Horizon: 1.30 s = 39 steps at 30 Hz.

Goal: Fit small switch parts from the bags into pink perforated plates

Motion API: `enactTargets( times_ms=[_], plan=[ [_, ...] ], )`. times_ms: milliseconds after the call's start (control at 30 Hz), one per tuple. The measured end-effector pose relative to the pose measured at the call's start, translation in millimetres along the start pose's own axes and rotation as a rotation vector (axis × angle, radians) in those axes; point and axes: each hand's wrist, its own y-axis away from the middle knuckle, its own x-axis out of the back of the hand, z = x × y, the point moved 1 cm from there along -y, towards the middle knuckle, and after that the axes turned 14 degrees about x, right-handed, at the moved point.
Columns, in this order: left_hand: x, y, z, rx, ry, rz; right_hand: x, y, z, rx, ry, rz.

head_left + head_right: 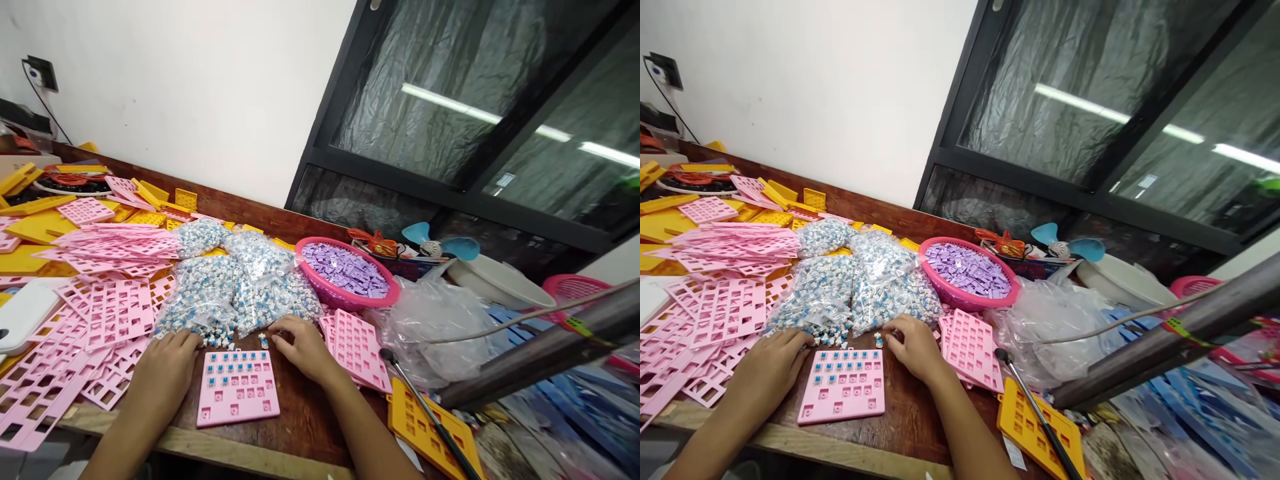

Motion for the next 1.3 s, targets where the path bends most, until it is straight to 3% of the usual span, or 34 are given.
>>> enactTargets(
  times_ms=[133, 233, 300, 400, 467, 567, 667, 933, 1100, 1300],
  plan=[
    [-2.8, 3, -3, -0.006, 0.049, 0.068, -16, -4, -1, -0.046, 0.048, -0.016],
    [-1.0, 8, 2, -0.004, 0.253, 0.118, -30, -8, -2, -0.100, 0.113, -0.015],
    [2.1, 11, 11, -0.036, 0.435, 0.075, -35, -9, -1, -0.131, 0.144, -0.022],
    [6.0, 16, 28, -0.097, 0.615, -0.081, -34, -7, 1, -0.181, 0.110, -0.017],
    [6.8, 18, 38, -0.113, 0.659, -0.173, -29, -6, 2, -0.195, -0.014, 0.029],
    [6.4, 22, 46, -0.139, 0.703, -0.259, -19, -5, 3, -0.195, -0.380, 0.125],
    [6.7, 25, 49, -0.166, 0.729, -0.293, -12, -4, 5, -0.248, -0.738, 0.109],
    [3.1, 29, 51, -0.205, 0.754, -0.240, -13, 1, 5, -0.378, -1.048, 0.003],
    [-2.7, 32, 51, -0.165, 0.759, -0.199, -12, 0, 3, -0.355, -0.976, 0.030],
    [-5.5, 31, 52, -0.097, 0.608, -0.173, 4, 4, -16, -0.104, -0.488, 0.012]
  ],
)
